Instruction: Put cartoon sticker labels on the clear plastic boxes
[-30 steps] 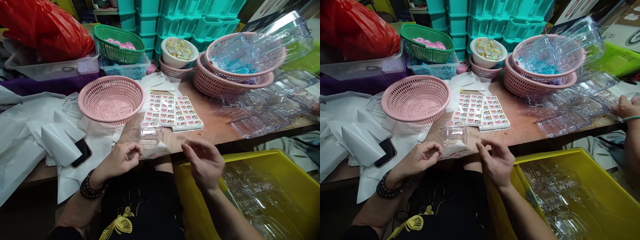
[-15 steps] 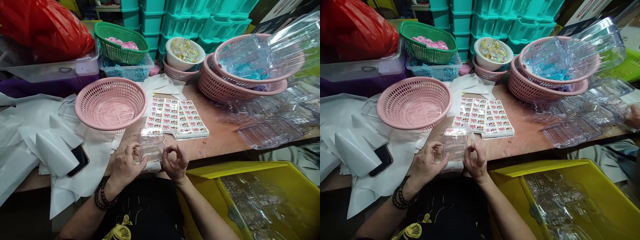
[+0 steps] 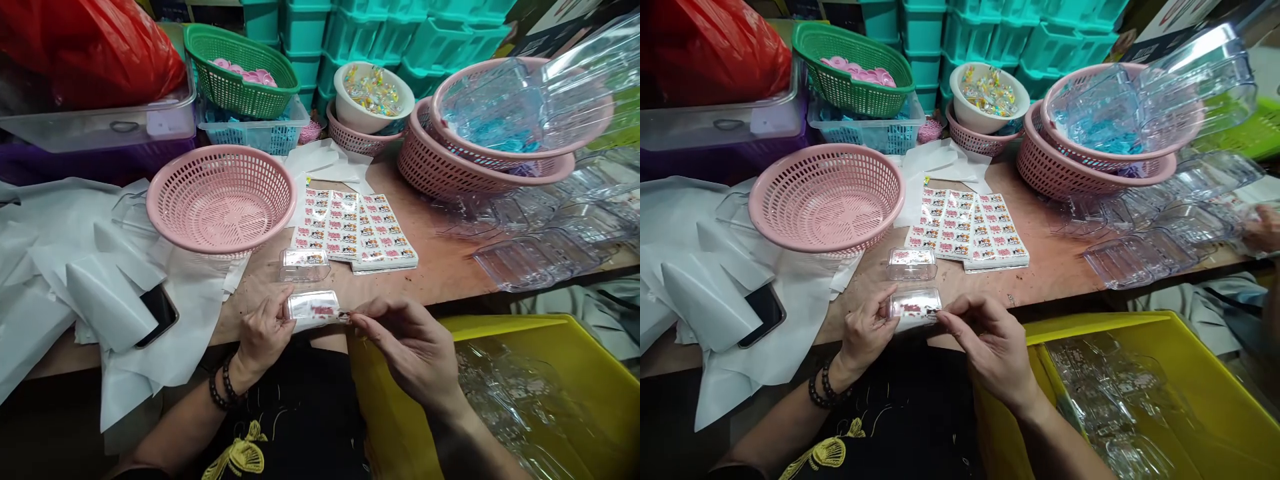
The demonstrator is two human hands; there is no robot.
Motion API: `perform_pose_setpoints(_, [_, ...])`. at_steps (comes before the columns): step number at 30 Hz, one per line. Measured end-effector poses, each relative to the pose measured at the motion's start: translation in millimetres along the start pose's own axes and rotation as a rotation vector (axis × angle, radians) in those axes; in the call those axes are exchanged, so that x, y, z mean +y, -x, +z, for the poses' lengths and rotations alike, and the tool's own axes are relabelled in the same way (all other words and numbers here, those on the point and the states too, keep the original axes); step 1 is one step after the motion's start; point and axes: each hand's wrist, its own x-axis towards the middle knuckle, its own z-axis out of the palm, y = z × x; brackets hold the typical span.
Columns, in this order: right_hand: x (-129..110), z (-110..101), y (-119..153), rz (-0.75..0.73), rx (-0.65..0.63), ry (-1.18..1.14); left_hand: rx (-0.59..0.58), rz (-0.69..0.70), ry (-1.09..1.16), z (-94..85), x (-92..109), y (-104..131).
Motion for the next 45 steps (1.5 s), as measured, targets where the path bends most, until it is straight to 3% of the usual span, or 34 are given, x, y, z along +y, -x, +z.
perform_pose_setpoints(3, [0, 7, -10, 0.312, -0.154, -0.118, -0.016, 0.009, 0.013, 0.0, -1, 2])
perform_pose_setpoints(6, [7, 12, -21, 0.498, -0.226, -0.182, 0.005, 0.027, -0.016, 1.6, -2, 4])
perform_pose_setpoints(15, [2, 14, -28, 0.600, -0.232, -0.155, 0.062, 0.084, -0.076, 4.5, -3, 6])
perform_pose_setpoints(28, [4, 16, -29, 0.586, -0.215, -0.072, 0.069, 0.080, -0.029, 4.5, -2, 4])
perform_pose_setpoints(33, [2, 16, -30, 0.556, -0.219, -0.005, 0.142, 0.142, -0.026, 8.1, -7, 7])
perform_pose_setpoints(39, [3, 19, -29, 0.558, -0.240, 0.084, 0.059, 0.198, -0.049, 5.0, -9, 9])
perform_pose_setpoints(42, [6, 19, -26, 0.448, -0.223, 0.248, 0.044, 0.193, -0.045, 3.4, -9, 9])
perform_pose_setpoints(45, [6, 15, -23, 0.166, -0.153, 0.637, 0.045, 0.161, -0.081, 4.7, -10, 9])
